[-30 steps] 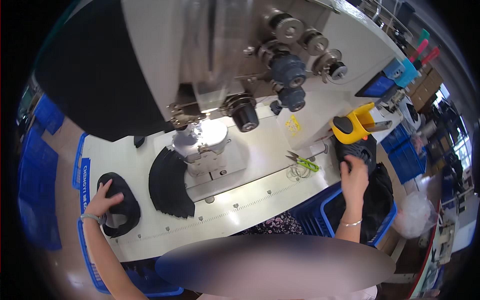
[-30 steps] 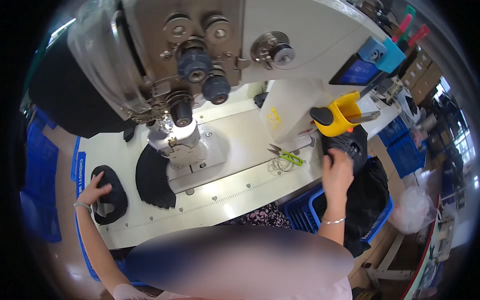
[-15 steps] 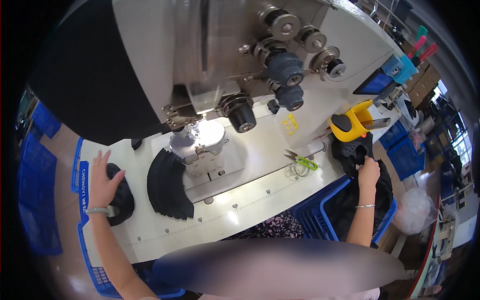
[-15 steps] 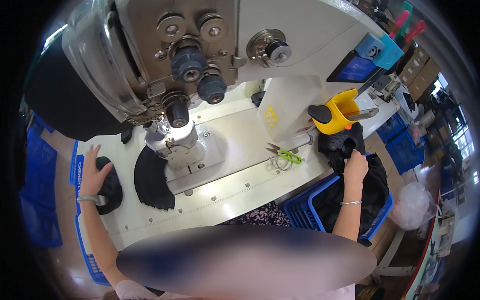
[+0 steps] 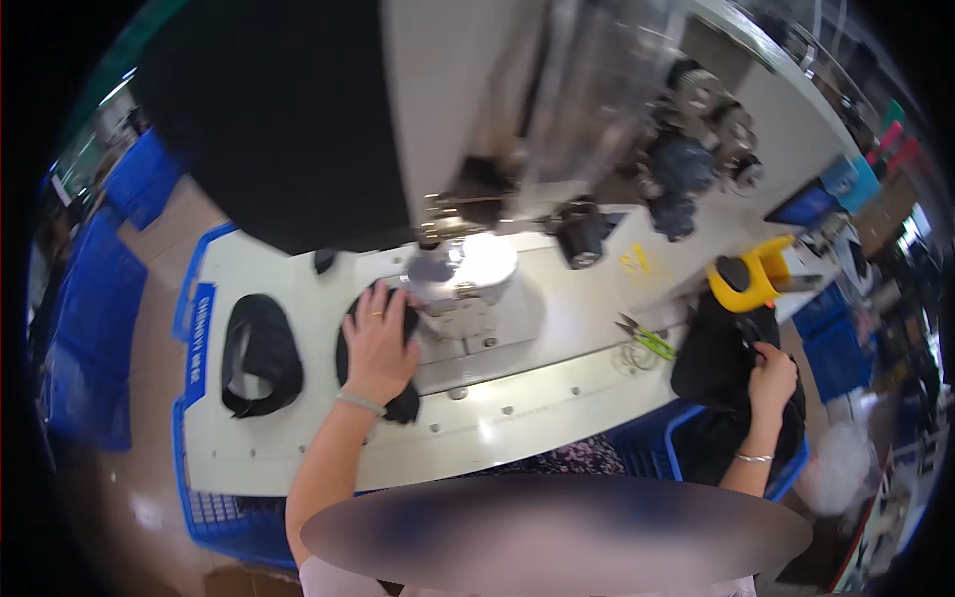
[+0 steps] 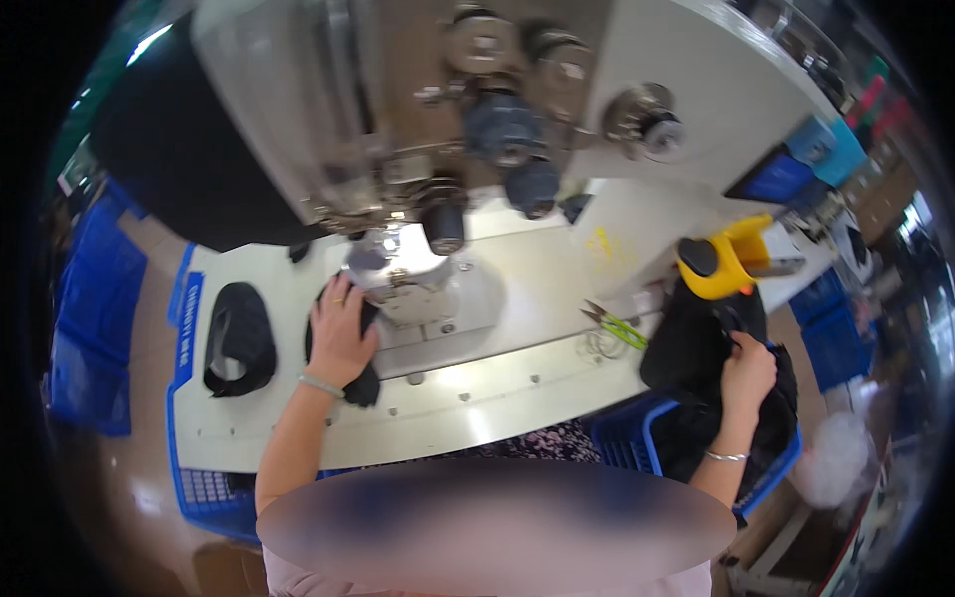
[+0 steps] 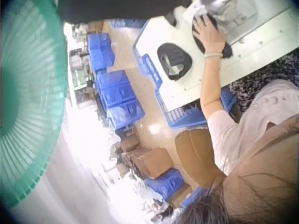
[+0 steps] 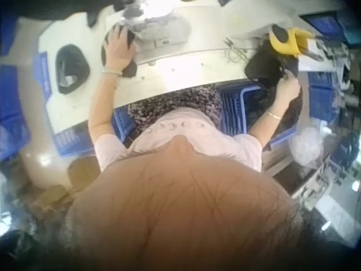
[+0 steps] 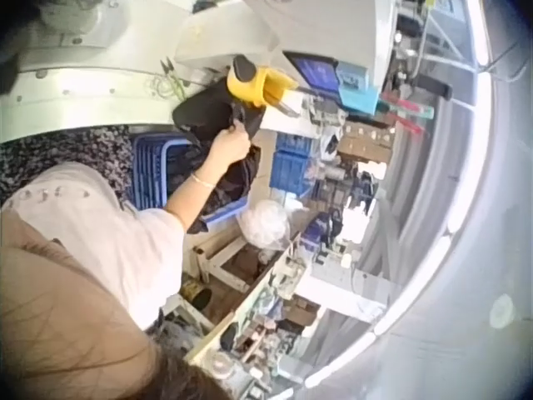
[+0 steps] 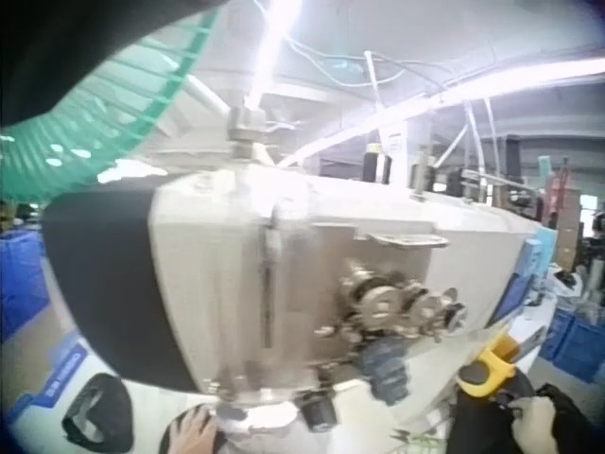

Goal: Sewing and sorting shoe components using an industrial sewing machine.

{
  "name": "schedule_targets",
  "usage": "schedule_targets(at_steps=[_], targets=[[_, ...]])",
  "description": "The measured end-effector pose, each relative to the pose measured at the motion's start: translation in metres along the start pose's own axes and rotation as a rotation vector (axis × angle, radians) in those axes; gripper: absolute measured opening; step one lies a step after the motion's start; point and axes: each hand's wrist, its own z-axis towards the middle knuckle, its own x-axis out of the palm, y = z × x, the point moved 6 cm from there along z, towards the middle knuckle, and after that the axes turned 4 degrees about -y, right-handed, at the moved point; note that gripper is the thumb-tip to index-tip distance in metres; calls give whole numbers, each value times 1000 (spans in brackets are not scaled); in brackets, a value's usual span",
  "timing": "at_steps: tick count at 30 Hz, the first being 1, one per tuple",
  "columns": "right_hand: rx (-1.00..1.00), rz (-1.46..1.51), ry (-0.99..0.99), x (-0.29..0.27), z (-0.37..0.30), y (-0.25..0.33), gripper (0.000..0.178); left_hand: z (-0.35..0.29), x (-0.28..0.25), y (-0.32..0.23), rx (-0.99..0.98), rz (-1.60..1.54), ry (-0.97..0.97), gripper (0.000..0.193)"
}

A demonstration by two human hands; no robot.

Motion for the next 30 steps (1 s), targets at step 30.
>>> schedule_targets(at_steps=[30], targets=[[-1412, 860, -404, -67, -69, 296, 37, -18, -118, -47, -106, -1202, 70, 44]])
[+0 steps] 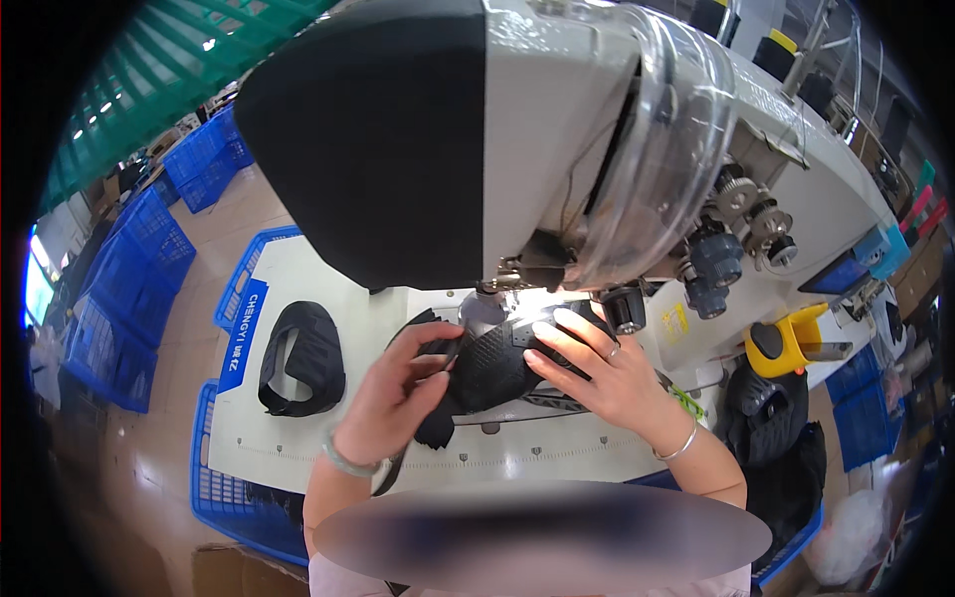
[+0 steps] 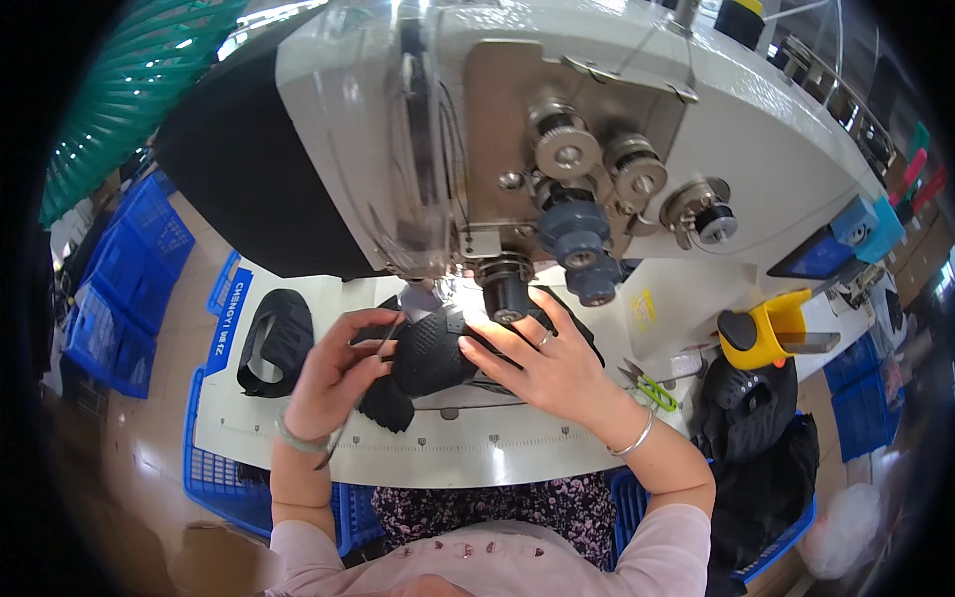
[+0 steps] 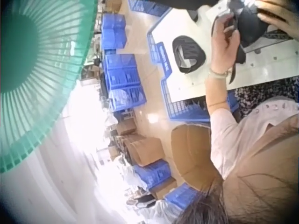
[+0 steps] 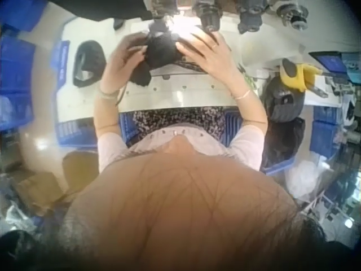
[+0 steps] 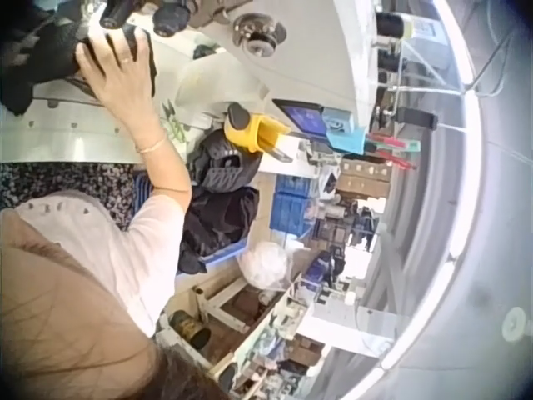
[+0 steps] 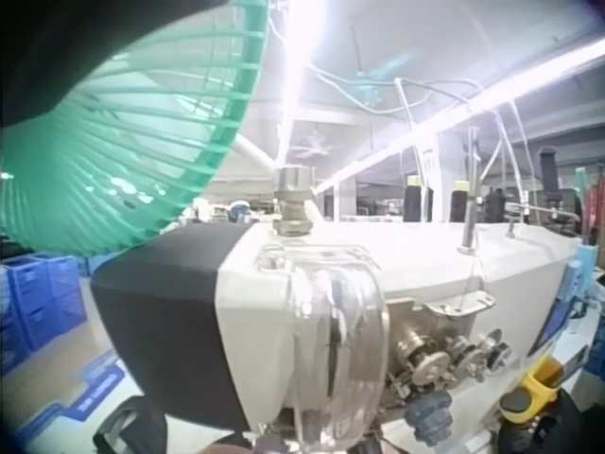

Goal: Sewing and sorting shoe components using an industrial sewing machine.

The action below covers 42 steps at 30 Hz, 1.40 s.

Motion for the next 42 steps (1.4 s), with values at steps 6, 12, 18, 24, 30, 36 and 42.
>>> schedule_targets(at_steps=[6, 12, 18, 24, 30, 36, 42], targets=[[26, 106, 83, 6, 6, -4, 43, 4, 12, -19, 342, 361, -99, 42], [90, 162, 135, 3, 6, -2, 50, 5, 32, -27, 494, 658, -173, 36], [148, 211, 174, -2, 10, -2, 47, 4, 35, -33, 553, 805, -147, 36], [218, 266, 154, -1, 11, -3, 43, 6, 36, -37, 586, 833, -119, 34], [306, 294, 125, 2, 10, -9, 44, 11, 37, -37, 623, 860, -156, 32], [315, 299, 94, 0, 10, -13, 56, 13, 39, -39, 637, 909, -169, 30], [311, 296, 68, 1, 8, -16, 59, 14, 40, -39, 628, 947, -178, 30]])
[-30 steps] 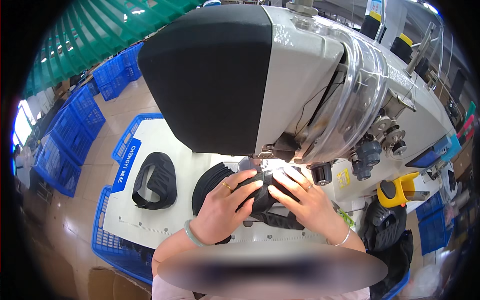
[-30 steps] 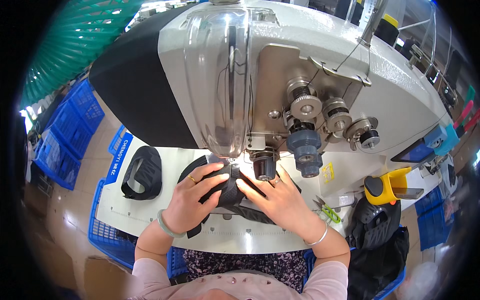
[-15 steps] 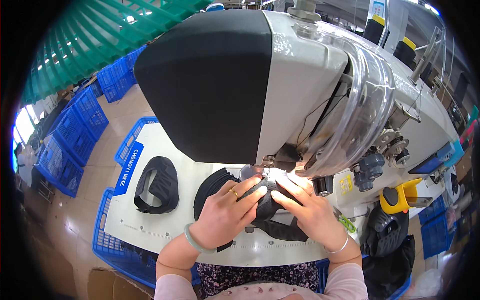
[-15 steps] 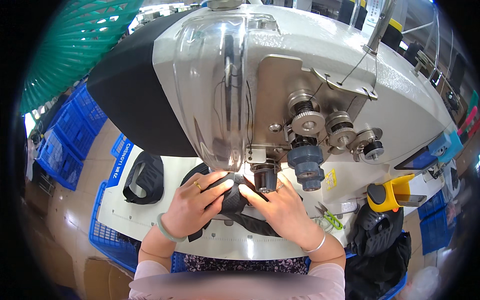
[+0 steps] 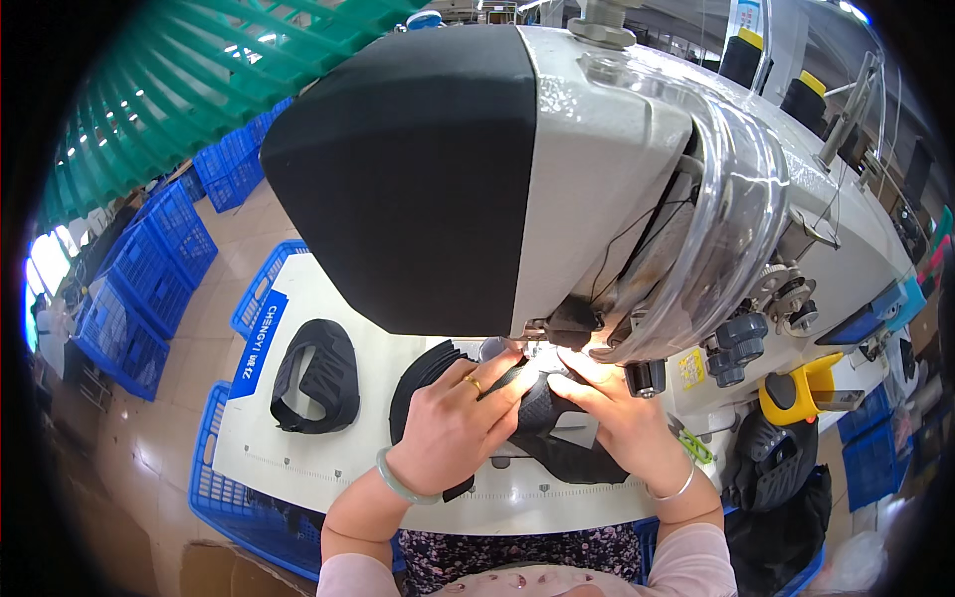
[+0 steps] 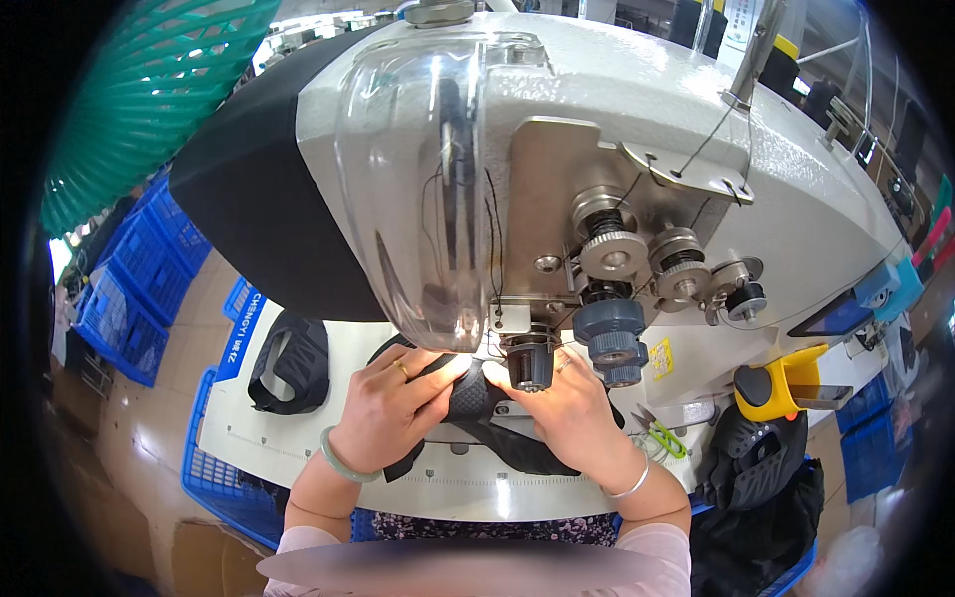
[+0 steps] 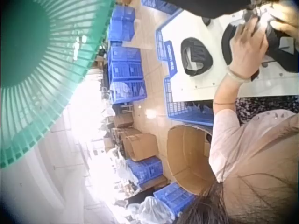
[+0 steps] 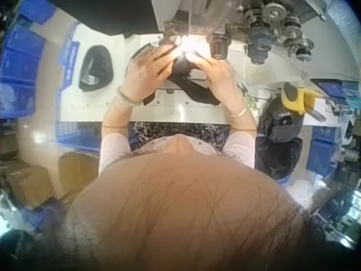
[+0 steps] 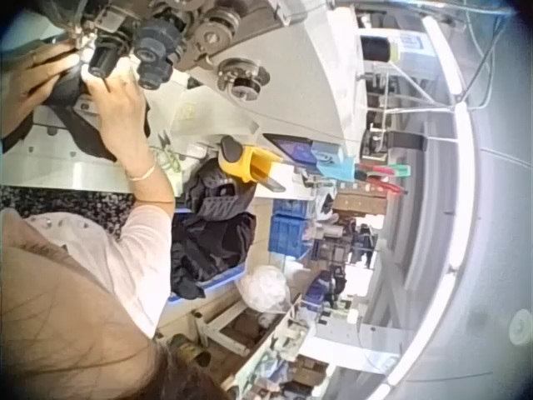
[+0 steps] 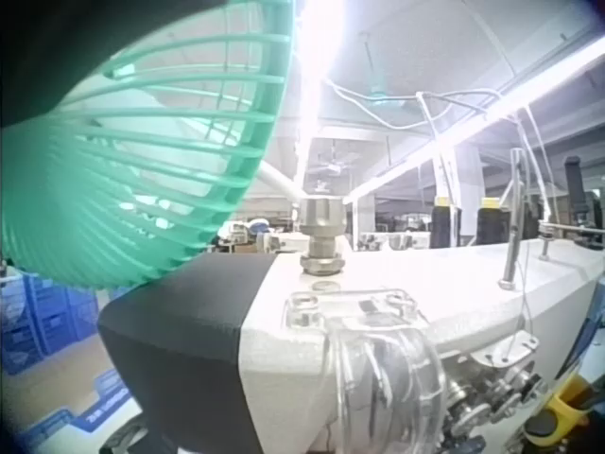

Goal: Sewing and sorting shoe components using an industrial sewing machine.

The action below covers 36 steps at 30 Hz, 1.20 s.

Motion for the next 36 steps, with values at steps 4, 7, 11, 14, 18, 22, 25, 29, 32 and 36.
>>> schedule_targets(at_steps=[4, 7, 11, 14, 18, 22, 25, 29, 32, 36], targets=[[8, 38, 39, 4, -5, -9, 61, -3, 2, 0, 27, 67, 4, 29], [0, 57, 36, 4, -7, -14, 62, -5, 5, -3, 64, 120, -13, 30], [-12, 97, 71, 9, -12, -21, 63, -10, 7, -5, 59, 149, -9, 35], [-29, 43, 66, 6, -8, -14, 64, -8, 6, -5, 46, 168, -19, 37], [-94, -106, 46, 5, -6, -7, 58, -6, 1, 0, -51, 82, 7, 40], [-160, -125, 21, 3, 1, 0, 49, 0, -9, 16, -169, -246, -53, 31], [-171, -173, -17, 0, 4, 3, 44, 0, -10, 21, -296, -424, -28, 28], [-133, -141, -48, 2, 1, 1, 44, -3, -10, 10, -61, -195, 13, 30], [-73, -105, -27, 4, 0, -1, 45, -6, -10, 5, 21, -80, 31, 31], [-116, -112, -128, 3, 4, 1, 48, -9, -7, 5, 93, -14, 43, 32]])
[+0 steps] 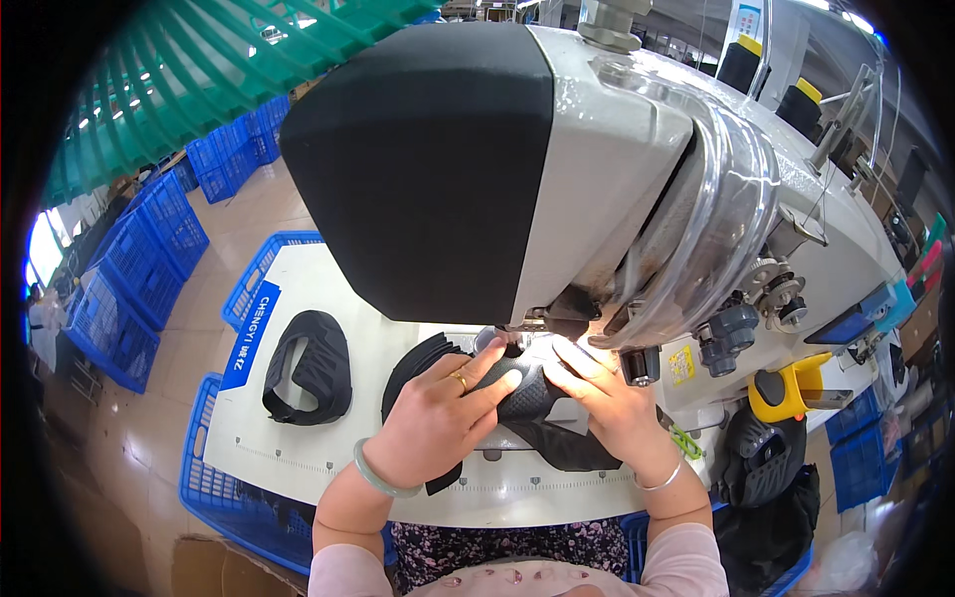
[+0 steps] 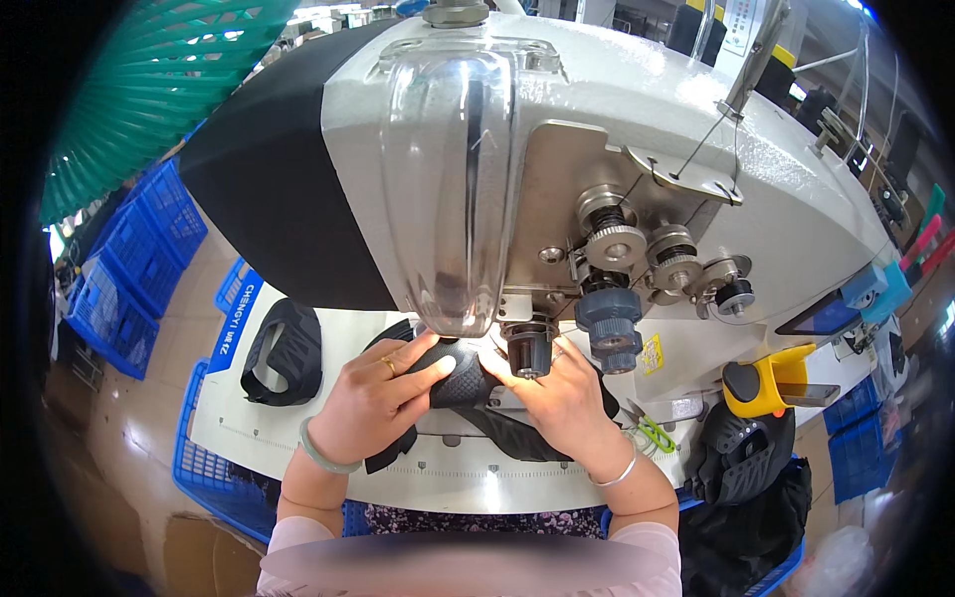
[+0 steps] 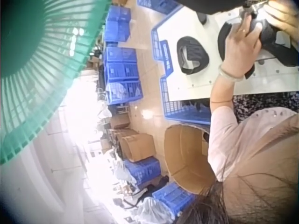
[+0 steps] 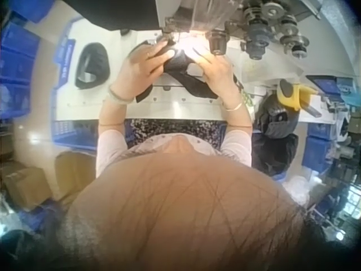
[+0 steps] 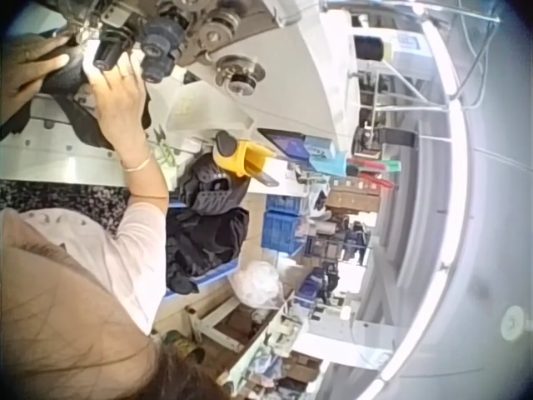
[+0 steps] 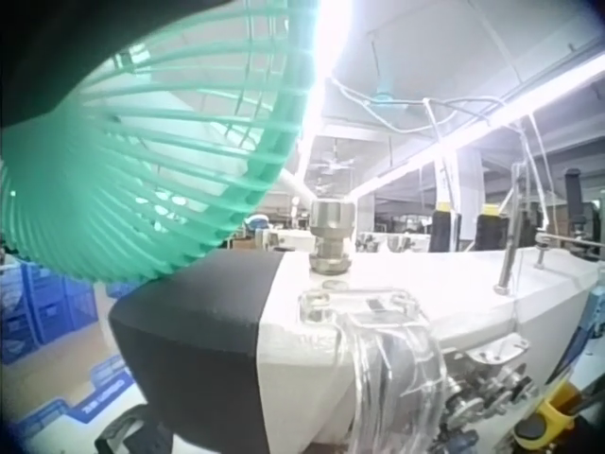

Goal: Sewing and sorting shoe components using an industrial sewing machine.

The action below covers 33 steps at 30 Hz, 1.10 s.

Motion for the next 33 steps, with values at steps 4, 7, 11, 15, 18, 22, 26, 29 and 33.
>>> schedule_targets(at_steps=[4, 7, 11, 15, 18, 22, 26, 29, 33], targets=[[-2, -13, -59, 5, -6, -6, 52, 3, 3, 0, 27, 33, -1, 34], [13, 19, -86, 9, -6, -12, 54, 3, 3, -1, 23, 61, -1, 34], [49, 42, -69, 19, -17, -30, 55, 4, 11, -1, 11, 115, -27, 35], [40, -71, -75, 13, -11, -25, 52, 4, 15, -3, -40, 177, -71, 37], [75, -182, -57, -7, -6, 1, 48, 1, 12, 0, -39, 181, -100, 37], [293, -61, 79, 7, -18, 19, 47, 4, 7, 0, -41, 144, -128, 39], [242, -180, 80, 21, -24, 10, 57, 20, -6, 7, -114, -11, -68, 38], [251, -114, 147, 21, -24, 10, 57, 23, -5, 33, -468, -360, 104, 29], [274, -91, 228, 13, -15, 14, 58, 23, -2, 24, -297, -295, 47, 34]])
